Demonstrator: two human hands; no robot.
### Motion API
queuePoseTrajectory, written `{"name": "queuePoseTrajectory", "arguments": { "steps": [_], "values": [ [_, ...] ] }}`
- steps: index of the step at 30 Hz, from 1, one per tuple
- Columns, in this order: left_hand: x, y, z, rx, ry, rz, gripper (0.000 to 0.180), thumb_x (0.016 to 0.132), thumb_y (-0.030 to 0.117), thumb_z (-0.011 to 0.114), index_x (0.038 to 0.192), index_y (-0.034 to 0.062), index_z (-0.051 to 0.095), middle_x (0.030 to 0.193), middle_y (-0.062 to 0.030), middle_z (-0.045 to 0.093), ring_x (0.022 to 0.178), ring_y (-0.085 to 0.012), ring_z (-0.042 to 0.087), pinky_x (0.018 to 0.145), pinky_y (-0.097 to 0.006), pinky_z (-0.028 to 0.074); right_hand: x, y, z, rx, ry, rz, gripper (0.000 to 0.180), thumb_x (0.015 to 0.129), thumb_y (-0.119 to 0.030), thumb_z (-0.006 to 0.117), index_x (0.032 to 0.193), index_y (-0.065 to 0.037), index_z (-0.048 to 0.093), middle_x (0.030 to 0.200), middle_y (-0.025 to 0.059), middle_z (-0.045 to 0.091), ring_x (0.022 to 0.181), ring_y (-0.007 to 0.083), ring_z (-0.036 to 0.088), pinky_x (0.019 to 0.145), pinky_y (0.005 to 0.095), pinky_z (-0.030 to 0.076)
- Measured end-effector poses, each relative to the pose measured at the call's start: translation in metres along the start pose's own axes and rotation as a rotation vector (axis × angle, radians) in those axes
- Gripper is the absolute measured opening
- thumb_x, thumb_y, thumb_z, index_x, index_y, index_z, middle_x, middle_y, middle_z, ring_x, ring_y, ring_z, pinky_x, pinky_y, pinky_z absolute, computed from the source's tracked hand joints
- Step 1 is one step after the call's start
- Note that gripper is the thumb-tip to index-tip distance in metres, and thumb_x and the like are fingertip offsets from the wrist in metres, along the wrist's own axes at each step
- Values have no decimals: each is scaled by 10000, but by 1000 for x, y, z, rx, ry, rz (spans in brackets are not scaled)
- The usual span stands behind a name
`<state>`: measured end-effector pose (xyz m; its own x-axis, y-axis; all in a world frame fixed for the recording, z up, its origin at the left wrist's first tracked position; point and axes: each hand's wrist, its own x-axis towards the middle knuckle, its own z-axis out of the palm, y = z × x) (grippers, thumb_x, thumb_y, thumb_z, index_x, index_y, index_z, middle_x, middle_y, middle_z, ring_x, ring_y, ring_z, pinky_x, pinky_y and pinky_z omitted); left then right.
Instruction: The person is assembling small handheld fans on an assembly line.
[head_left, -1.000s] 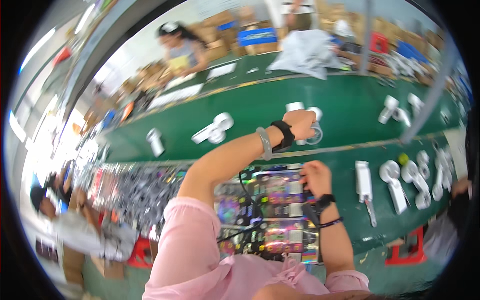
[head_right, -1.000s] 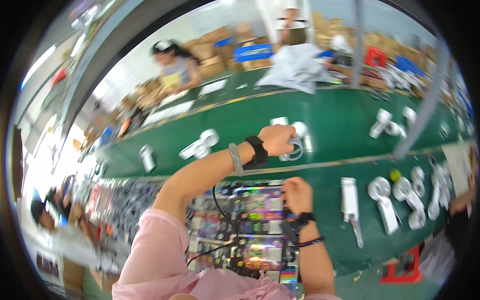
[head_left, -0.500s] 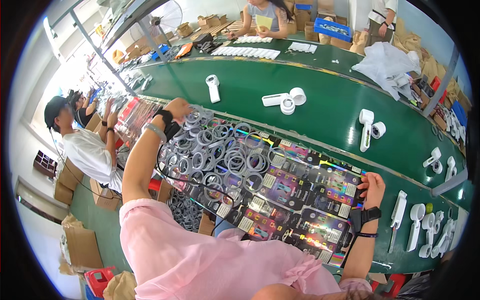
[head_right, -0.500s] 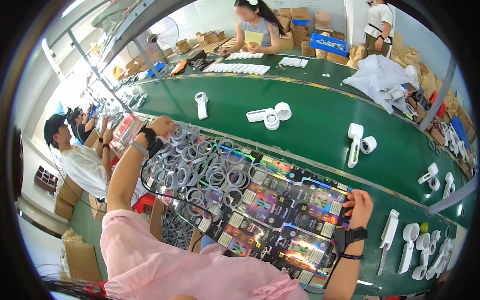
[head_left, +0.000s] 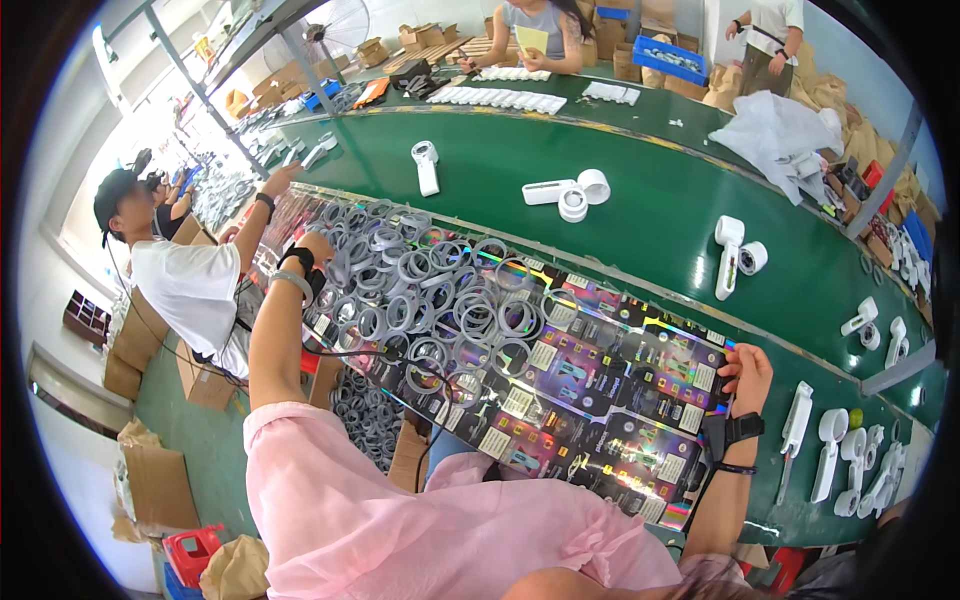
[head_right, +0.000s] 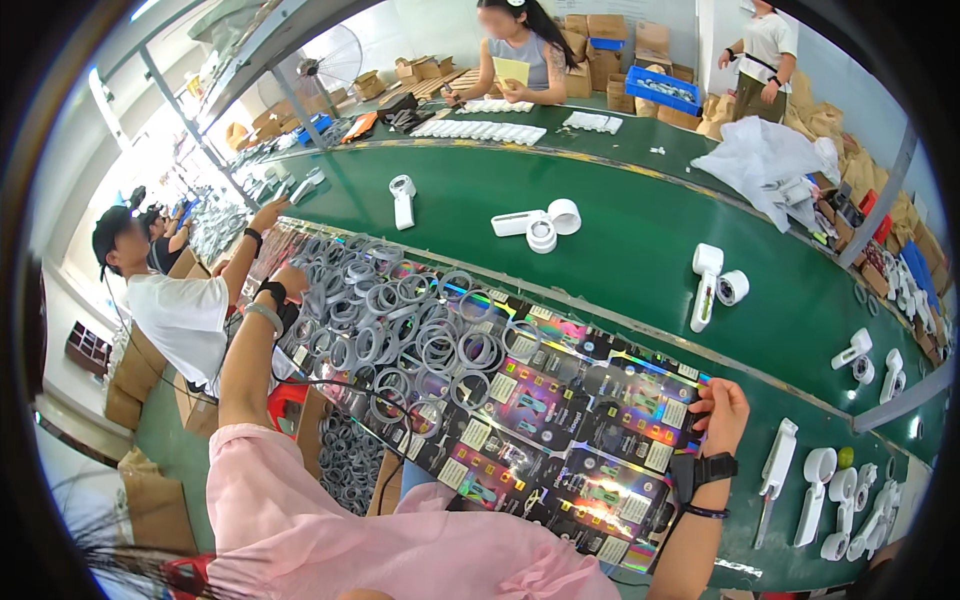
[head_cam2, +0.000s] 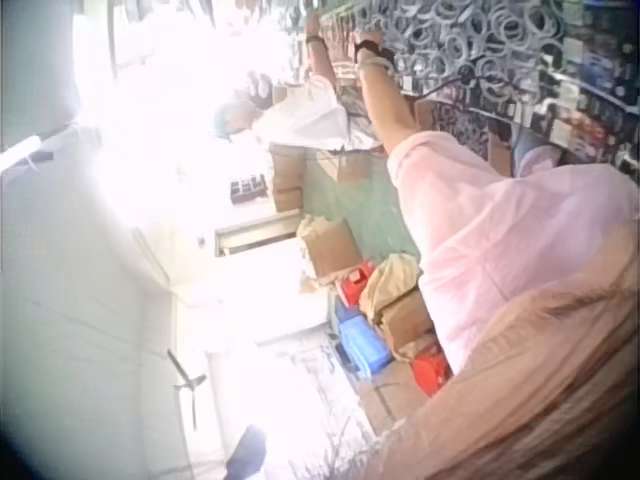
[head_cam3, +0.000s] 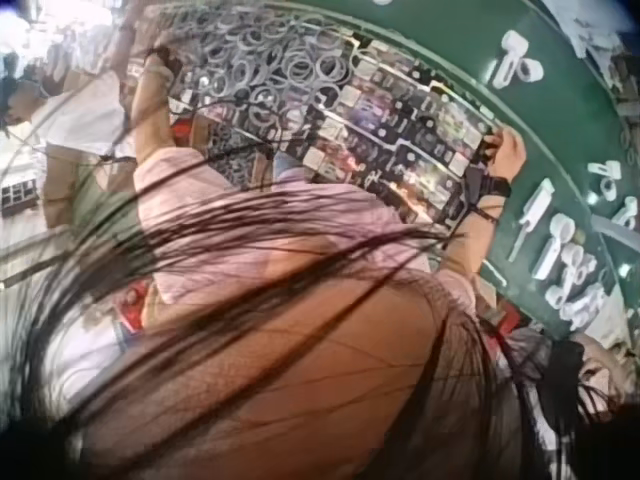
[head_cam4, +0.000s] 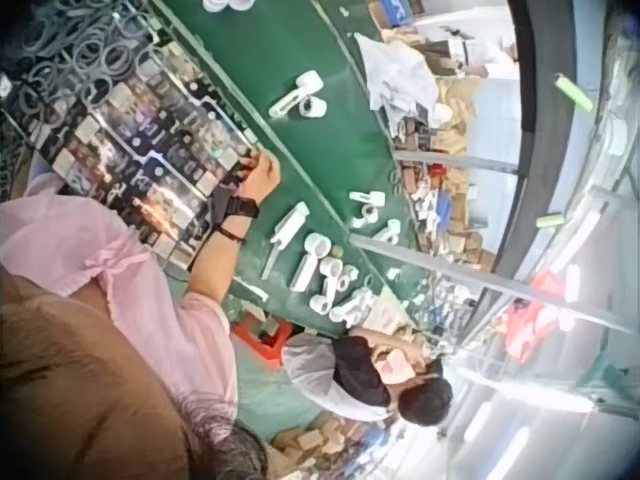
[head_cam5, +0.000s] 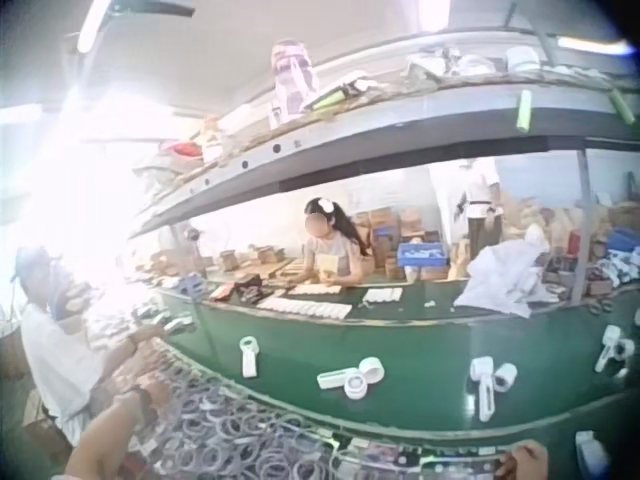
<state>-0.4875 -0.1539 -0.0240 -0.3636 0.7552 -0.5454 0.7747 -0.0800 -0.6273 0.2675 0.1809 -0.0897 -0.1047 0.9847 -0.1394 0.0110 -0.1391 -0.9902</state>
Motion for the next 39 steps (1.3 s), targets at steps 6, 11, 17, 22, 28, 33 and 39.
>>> {"name": "queuePoseTrajectory", "arguments": {
  "steps": [6,11,17,22,28,33,39],
  "values": [
    [0,-30,-58,-1,117,-114,194,758,296,652,862,144,712,845,-54,688,815,-274,663,703,-393,526,2,0,13,69,-108,-10,158,910,-187,540,919,-42,601,754,43,609,530,96,595,344,184,381],
    [45,81,-267,-1277,313,-82,238,791,211,593,974,65,639,834,-32,649,729,-192,646,583,-309,530,-1,-2,-5,33,-37,11,152,907,-175,536,901,-39,604,762,51,612,536,107,608,358,197,406],
    [67,184,-432,-1159,199,318,398,830,259,612,1152,30,566,959,-44,616,849,-125,606,650,-283,530,-4,-6,-2,78,-55,57,132,892,-154,539,897,-35,597,768,50,607,544,110,609,360,205,403],
    [163,192,-451,-594,684,247,303,805,141,561,1070,4,608,969,-189,650,931,-315,629,732,-391,520,-2,-9,3,122,-99,65,145,900,-161,543,883,-21,581,768,57,604,542,118,611,366,216,419],
    [211,175,-397,-701,559,-438,331,842,172,547,1148,45,555,1149,-235,581,1093,-370,556,922,-443,456,0,-7,-6,146,-41,77,134,896,-122,516,885,-5,580,745,51,595,538,128,619,366,231,424],
    [215,177,-360,-713,407,-320,472,785,225,632,1217,63,530,1191,-214,573,1112,-336,552,919,-399,457,-2,-11,-4,99,-73,68,139,893,-116,516,880,6,581,738,54,594,537,139,632,360,240,428],
    [217,189,-362,-688,351,-9,500,681,403,714,1005,27,649,1018,-213,644,952,-350,617,829,-408,495,-5,-11,-3,52,-67,73,134,889,-113,515,878,-1,589,743,48,608,536,142,637,362,239,438]
  ]
}}
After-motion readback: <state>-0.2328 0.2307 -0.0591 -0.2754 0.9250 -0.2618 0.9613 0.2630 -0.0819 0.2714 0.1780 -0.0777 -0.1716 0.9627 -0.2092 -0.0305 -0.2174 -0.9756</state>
